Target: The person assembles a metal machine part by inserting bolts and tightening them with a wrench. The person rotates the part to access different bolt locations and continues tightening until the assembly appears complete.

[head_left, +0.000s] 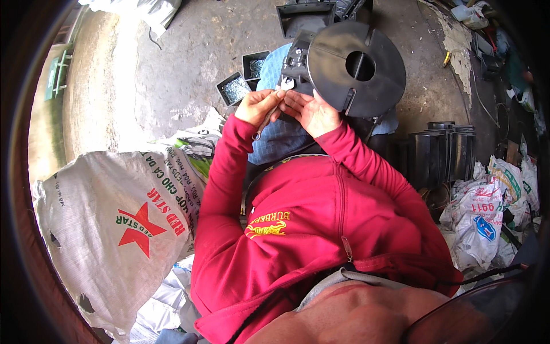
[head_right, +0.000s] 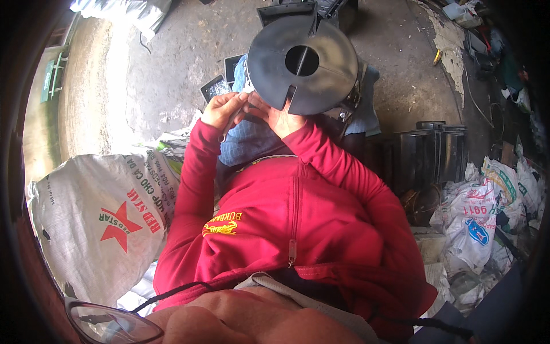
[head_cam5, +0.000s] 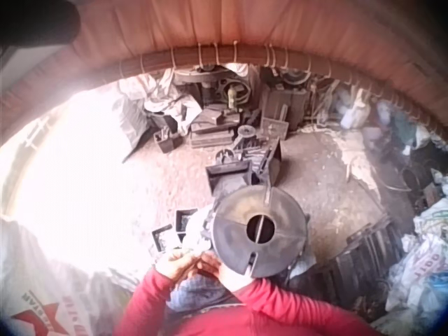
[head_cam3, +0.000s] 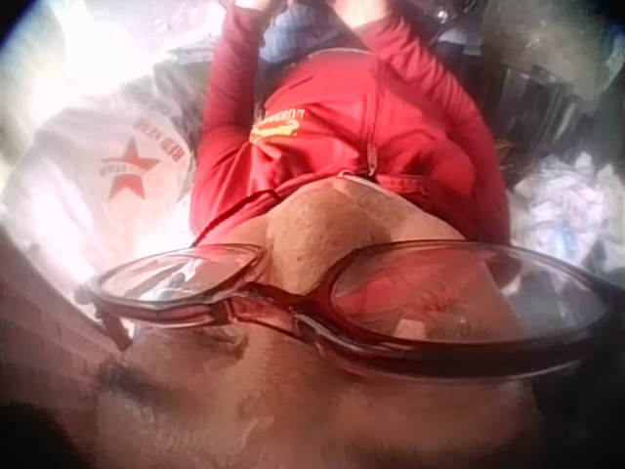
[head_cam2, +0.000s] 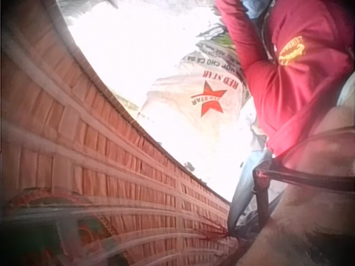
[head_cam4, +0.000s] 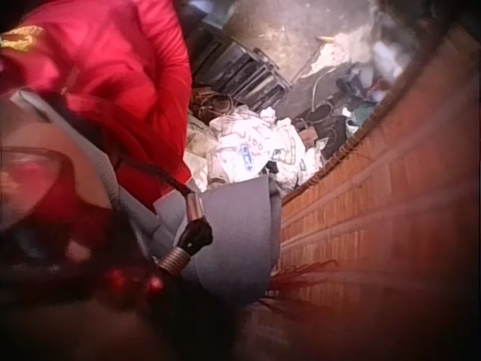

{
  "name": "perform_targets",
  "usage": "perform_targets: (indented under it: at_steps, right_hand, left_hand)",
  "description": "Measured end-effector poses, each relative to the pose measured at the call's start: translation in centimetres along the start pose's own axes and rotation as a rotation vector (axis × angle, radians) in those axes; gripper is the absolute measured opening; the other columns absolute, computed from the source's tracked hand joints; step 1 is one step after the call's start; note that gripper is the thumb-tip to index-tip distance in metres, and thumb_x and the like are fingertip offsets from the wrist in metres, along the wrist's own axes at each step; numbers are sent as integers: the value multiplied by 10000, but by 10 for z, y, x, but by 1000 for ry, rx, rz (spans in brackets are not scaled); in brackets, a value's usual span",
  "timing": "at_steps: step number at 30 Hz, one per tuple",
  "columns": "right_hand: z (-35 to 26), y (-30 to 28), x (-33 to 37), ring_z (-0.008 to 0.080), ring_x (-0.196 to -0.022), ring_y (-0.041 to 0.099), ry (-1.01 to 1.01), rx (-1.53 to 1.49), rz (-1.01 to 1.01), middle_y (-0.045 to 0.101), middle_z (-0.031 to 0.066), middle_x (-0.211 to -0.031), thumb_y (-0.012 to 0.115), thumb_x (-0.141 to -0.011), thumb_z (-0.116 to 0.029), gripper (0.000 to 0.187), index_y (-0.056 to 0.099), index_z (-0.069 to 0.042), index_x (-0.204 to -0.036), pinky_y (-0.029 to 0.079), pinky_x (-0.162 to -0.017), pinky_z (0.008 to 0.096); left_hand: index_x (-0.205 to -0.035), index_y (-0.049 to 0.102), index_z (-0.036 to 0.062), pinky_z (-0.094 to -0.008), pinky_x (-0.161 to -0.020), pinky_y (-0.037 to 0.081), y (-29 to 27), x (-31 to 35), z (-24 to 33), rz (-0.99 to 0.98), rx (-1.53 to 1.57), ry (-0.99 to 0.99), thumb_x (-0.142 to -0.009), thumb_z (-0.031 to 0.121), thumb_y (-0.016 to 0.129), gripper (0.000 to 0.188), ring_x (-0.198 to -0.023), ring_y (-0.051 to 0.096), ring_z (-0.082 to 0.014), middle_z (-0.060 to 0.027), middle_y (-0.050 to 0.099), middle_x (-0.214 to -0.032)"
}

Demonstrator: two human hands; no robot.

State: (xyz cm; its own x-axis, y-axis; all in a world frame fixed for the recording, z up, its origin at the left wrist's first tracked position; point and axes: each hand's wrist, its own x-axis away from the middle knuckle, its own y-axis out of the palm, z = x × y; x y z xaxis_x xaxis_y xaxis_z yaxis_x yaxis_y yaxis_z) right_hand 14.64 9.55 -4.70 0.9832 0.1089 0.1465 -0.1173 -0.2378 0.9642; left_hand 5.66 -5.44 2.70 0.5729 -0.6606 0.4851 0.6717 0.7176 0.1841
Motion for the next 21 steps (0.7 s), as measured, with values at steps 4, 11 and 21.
perform_targets:
  at_steps: [4, 11, 21]
  right_hand:
    - [-1, 1, 0, 268, -1218, 377, -13, 16, -52, 351, 198, -1349, 417, -875, -460, 673, 372, 104, -1239, 261, -1032, 382]
    - [-5, -7, 13, 127, -595, 513, 121, 136, 109, 541, 34, -933, 415, -856, -544, 617, 498, -26, -1181, 465, -510, 304]
    - [-1, -10, 0, 157, -737, 567, -30, 52, 55, 589, 45, -928, 419, -875, -486, 682, 360, 68, -1269, 455, -768, 312]
  left_hand:
    - [-796, 611, 63, -174, -387, 304, 13, 11, -18, 13, 72, 59, -914, 327, 468, 324, -400, 435, -40, 8, 568, -557]
    - [-901, 578, 5, -246, -407, 432, 48, -5, -29, 6, 458, 34, -902, 288, 492, 295, -489, 567, -158, -102, 619, -706]
    - [-815, 609, 41, -211, -405, 385, 36, -4, -6, 144, 252, 0, -887, 305, 522, 287, -452, 526, -90, -38, 606, -649]
